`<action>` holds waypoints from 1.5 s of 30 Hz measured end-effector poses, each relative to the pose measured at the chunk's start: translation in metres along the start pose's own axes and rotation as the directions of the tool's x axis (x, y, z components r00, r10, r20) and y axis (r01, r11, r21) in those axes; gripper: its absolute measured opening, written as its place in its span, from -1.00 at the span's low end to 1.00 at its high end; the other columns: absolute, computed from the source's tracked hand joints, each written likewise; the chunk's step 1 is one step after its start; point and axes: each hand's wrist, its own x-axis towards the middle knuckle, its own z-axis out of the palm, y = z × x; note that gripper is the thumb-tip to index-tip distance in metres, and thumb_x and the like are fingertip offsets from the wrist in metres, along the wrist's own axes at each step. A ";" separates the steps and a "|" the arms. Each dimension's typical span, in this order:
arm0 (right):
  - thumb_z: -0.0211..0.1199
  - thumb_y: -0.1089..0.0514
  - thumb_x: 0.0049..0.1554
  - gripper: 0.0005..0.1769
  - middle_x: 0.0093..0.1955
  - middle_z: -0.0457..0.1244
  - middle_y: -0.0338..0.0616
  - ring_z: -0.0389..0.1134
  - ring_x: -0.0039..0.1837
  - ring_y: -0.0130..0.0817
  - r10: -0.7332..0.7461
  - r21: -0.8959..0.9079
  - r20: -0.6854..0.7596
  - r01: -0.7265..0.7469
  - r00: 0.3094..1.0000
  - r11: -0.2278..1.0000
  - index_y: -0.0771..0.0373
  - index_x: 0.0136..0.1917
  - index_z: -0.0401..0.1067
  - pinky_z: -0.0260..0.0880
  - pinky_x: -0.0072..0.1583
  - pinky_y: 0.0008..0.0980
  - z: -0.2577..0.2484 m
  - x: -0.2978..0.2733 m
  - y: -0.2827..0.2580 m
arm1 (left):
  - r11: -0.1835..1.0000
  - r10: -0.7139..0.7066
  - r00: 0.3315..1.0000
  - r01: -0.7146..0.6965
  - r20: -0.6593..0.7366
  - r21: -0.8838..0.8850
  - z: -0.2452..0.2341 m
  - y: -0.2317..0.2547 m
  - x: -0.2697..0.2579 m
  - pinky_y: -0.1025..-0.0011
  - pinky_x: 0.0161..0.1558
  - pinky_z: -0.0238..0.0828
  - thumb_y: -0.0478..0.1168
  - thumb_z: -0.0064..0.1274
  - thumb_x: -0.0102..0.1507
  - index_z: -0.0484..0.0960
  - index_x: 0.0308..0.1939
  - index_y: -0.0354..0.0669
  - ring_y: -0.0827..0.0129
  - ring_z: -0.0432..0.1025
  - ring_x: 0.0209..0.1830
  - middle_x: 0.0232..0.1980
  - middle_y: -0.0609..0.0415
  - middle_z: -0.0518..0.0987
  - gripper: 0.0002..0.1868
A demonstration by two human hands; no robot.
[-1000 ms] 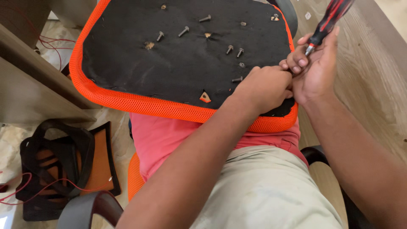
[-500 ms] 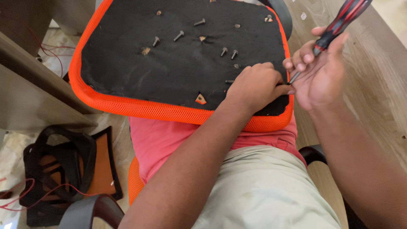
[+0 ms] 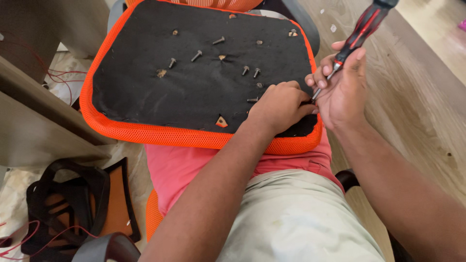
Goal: The person uses a screwdriver to tighten screws into the underside of an orange chair seat. The person holds the seat steady with one hand while turning the screwdriver with the other to secure the screws.
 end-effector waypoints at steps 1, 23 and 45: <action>-0.10 -0.32 0.50 -0.50 -0.12 0.06 -0.24 0.07 -0.17 -0.45 0.003 0.001 -0.002 -0.003 1.000 1.000 0.14 0.32 0.17 0.24 0.05 -0.30 0.001 0.001 0.000 | 1.000 -0.006 1.000 0.006 0.002 -0.004 -0.001 0.000 0.000 0.12 -0.04 0.46 0.08 0.17 0.19 0.81 -0.21 0.03 0.07 0.55 -0.12 -0.17 -0.04 0.64 -0.70; 0.06 0.04 0.39 -0.65 0.19 0.31 -0.09 0.40 0.31 -0.14 0.357 -0.237 0.039 -0.338 0.933 0.911 0.18 0.37 0.21 0.42 0.39 -0.09 0.023 0.005 -0.061 | 0.946 -0.212 0.973 0.227 0.086 -0.230 -0.019 0.014 -0.007 0.29 -0.13 0.54 -0.06 0.29 0.12 0.74 -0.16 -0.15 0.20 0.65 -0.21 -0.22 -0.01 0.74 -0.69; 0.12 0.25 0.34 -0.80 0.11 0.36 -0.02 0.44 0.17 -0.30 0.250 -0.527 -0.040 -0.233 0.967 0.817 0.31 0.22 0.30 0.50 0.24 -0.30 0.013 -0.010 -0.055 | 0.993 -0.055 0.998 0.052 -0.024 -0.107 -0.011 0.012 -0.007 0.16 -0.05 0.49 -0.09 0.20 0.18 0.75 -0.19 -0.17 0.01 0.58 -0.15 -0.21 -0.10 0.70 -0.74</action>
